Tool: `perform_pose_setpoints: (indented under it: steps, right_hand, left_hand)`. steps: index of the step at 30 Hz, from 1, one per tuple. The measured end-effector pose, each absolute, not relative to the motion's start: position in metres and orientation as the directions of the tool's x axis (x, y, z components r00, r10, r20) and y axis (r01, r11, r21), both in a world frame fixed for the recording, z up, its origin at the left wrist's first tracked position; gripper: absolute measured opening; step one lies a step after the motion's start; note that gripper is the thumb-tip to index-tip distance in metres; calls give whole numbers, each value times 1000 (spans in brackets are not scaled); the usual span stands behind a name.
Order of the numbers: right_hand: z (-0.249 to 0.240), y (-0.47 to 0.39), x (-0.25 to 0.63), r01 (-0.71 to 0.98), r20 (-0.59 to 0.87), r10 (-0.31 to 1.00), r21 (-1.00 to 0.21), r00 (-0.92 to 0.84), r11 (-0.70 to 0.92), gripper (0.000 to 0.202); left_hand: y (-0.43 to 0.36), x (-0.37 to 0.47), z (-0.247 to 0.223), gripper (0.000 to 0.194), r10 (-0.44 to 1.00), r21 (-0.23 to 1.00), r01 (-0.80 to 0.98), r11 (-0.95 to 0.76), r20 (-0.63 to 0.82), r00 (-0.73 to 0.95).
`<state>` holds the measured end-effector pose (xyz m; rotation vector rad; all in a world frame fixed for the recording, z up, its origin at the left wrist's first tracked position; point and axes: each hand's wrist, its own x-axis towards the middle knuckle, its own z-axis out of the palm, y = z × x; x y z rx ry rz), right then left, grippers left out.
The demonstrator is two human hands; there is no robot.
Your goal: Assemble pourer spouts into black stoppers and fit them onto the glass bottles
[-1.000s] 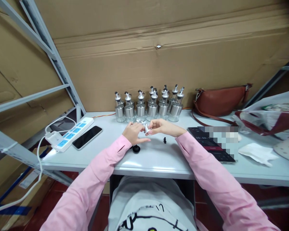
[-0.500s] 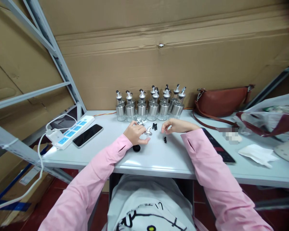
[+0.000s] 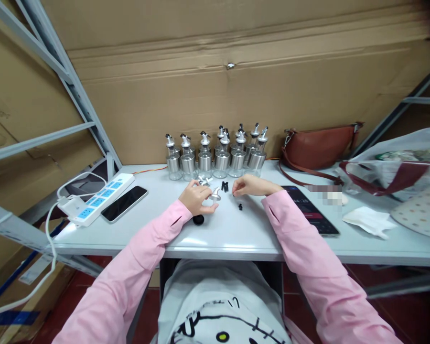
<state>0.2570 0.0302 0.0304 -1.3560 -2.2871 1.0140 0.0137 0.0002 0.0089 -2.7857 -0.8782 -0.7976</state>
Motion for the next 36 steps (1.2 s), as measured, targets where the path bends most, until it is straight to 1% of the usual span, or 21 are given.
perform_pose_setpoints:
  steps: [3,5,10,13,17,20,24,31,36]
  right_hand:
    - [35,24,245,445,-7,844,-852,-537,276,19]
    - [37,20,236,318,42,836,-913,-547,254,20]
    - [39,14,222,188,119,876,-955,-467,230,23]
    - [40,11,219,53,153,884,-979,-441,196,27]
    - [40,8,215,-115,126,904,-990,-409,86,28]
    - [40,7,213,-154,105,899,-987,-426,43,30]
    - [40,8,213,-167,112,891,-985,-440,42,29]
    - [37,8,216,-131,102,867,-990,-487,43,26]
    - [35,10,216,-119,112,858,-991,-501,60,24]
  left_hand:
    - [2,13,6,22,455,17,541,-841,565,689]
    - [4,13,4,21,408,-27,528,-849,602,686]
    - [4,12,3,21,302,-130,520,-844,687,661]
    - [3,12,4,22,268,-159,529,-834,720,640]
    - [2,12,6,23,268,-176,547,-818,725,634]
    - [3,12,6,24,288,-176,557,-812,708,644]
    - [2,12,6,24,317,-163,577,-800,703,637]
    - [0,12,8,21,299,-149,586,-797,744,597]
    - [1,11,7,21,342,-125,601,-789,724,599]
